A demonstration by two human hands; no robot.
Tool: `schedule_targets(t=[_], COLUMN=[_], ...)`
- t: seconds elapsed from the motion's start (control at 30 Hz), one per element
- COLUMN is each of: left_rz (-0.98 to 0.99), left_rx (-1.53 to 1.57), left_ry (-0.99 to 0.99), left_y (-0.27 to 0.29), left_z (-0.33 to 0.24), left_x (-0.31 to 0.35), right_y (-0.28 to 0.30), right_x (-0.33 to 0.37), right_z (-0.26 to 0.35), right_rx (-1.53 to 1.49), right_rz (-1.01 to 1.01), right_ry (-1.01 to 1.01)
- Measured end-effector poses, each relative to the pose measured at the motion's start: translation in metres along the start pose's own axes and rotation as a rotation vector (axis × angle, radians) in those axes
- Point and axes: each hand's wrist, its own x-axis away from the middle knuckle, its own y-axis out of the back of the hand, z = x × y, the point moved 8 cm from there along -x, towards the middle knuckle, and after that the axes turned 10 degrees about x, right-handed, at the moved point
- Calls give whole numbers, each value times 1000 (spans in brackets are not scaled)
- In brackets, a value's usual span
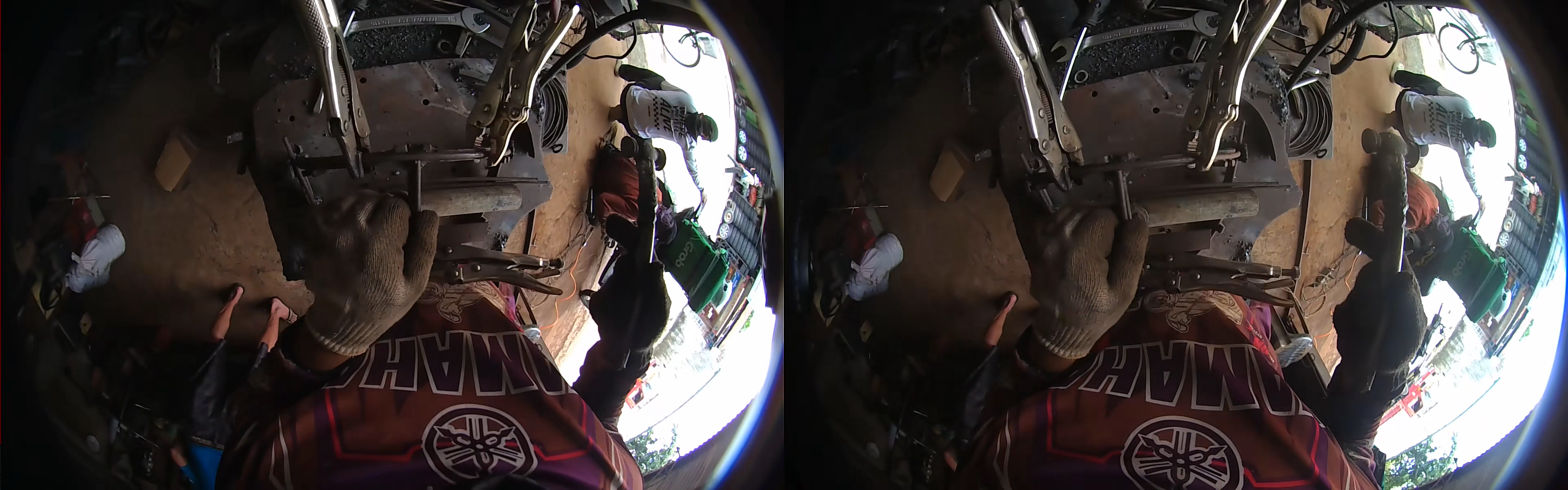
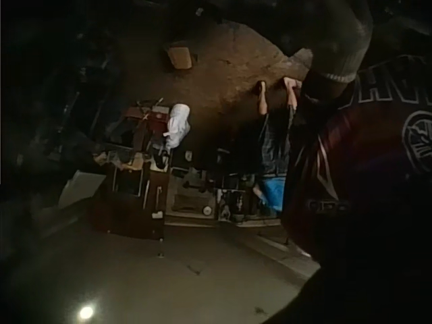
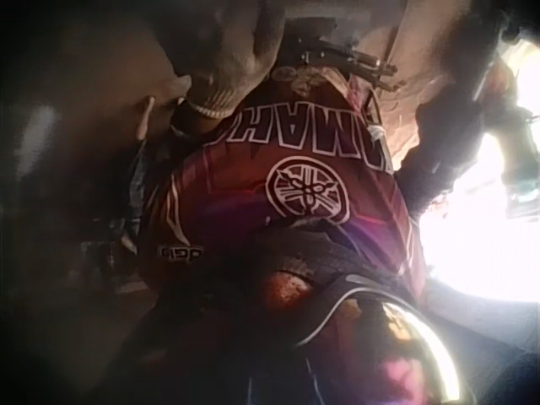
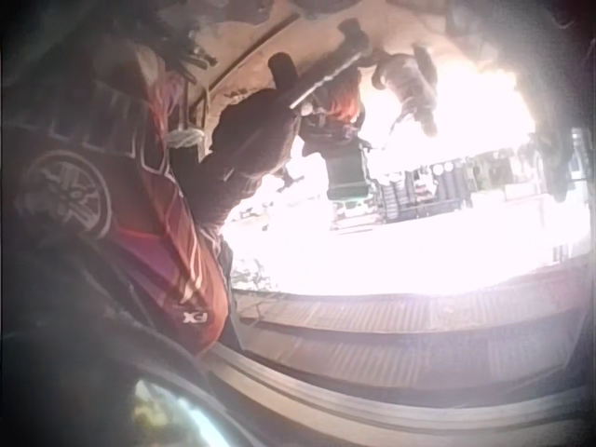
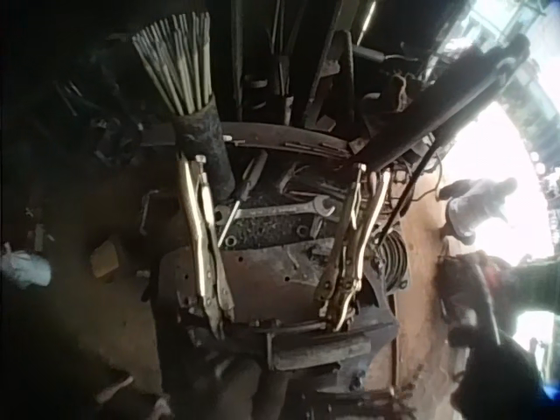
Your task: The person hammers a metal part secured by locking pliers and then uses an angle grinder to smooth the surface of the metal assembly.
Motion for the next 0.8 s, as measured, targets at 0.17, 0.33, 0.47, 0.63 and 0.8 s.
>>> schedule_targets(t=[0.17,0.33,0.47,0.63,0.8], left_rz=[-55,93,-228,-247,-37], left_rx=[-70,-104,-97,-340,-171], left_ry=[-107,49,-197,-249,-267], left_y=[4,9,51,83,69], left_z=[-1,5,13,37,49], left_x=[4,7,14,-1,-24], right_y=[-20,-31,-42,-56,-57], right_x=[20,26,36,37,42], right_z=[40,32,25,22,26], right_rx=[762,559,63,-155,-93], right_rz=[-70,31,200,338,294], right_ry=[255,229,38,-32,-22])
